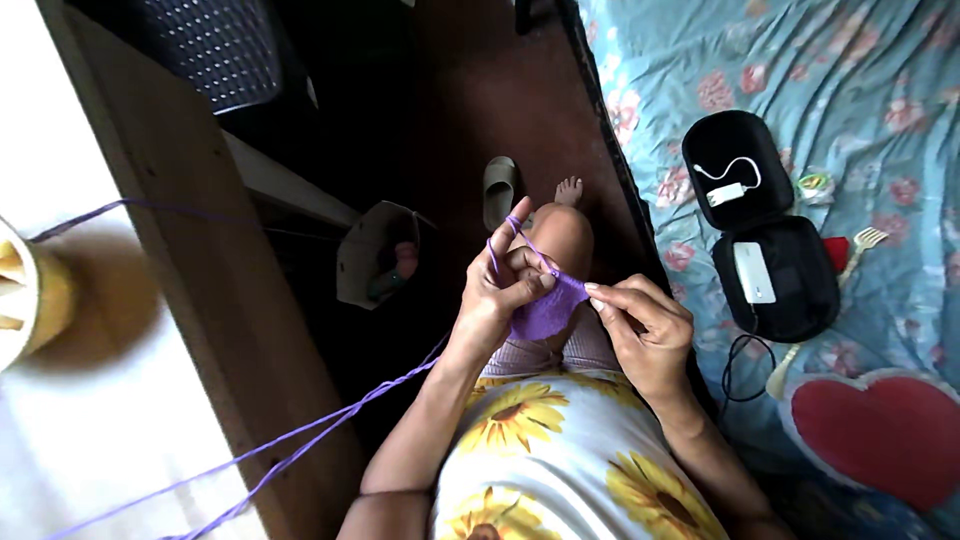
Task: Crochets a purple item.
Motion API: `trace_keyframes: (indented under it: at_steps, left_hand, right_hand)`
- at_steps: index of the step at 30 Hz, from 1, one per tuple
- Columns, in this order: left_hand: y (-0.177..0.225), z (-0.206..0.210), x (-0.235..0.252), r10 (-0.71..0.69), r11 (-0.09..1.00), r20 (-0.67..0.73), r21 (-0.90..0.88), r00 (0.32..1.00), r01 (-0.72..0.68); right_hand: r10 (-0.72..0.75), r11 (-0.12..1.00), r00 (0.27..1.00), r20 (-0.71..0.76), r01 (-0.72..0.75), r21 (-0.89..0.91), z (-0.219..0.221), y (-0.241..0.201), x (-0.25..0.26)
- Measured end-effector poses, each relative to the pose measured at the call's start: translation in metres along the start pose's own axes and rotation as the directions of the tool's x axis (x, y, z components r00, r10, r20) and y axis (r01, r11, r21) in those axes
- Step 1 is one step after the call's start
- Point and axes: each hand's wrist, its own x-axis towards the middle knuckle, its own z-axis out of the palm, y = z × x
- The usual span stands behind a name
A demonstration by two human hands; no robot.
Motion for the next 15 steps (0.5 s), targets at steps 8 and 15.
trace_keyframes:
  at_steps: [8, 15]
  left_hand:
    - [0.003, 0.012, -0.003, -0.013, 0.999, -0.13, -0.05, 0.991, 0.006]
    - [-0.007, 0.019, -0.002, -0.129, 0.964, -0.145, -0.251, 0.981, 0.09]
  right_hand:
    - [0.34, 0.856, 0.932, 0.126, -0.362, 0.369, -0.003, -0.002, 0.001]
    - [0.544, 0.479, 0.783, 0.301, -0.585, 0.654, 0.006, -0.007, 0.006]
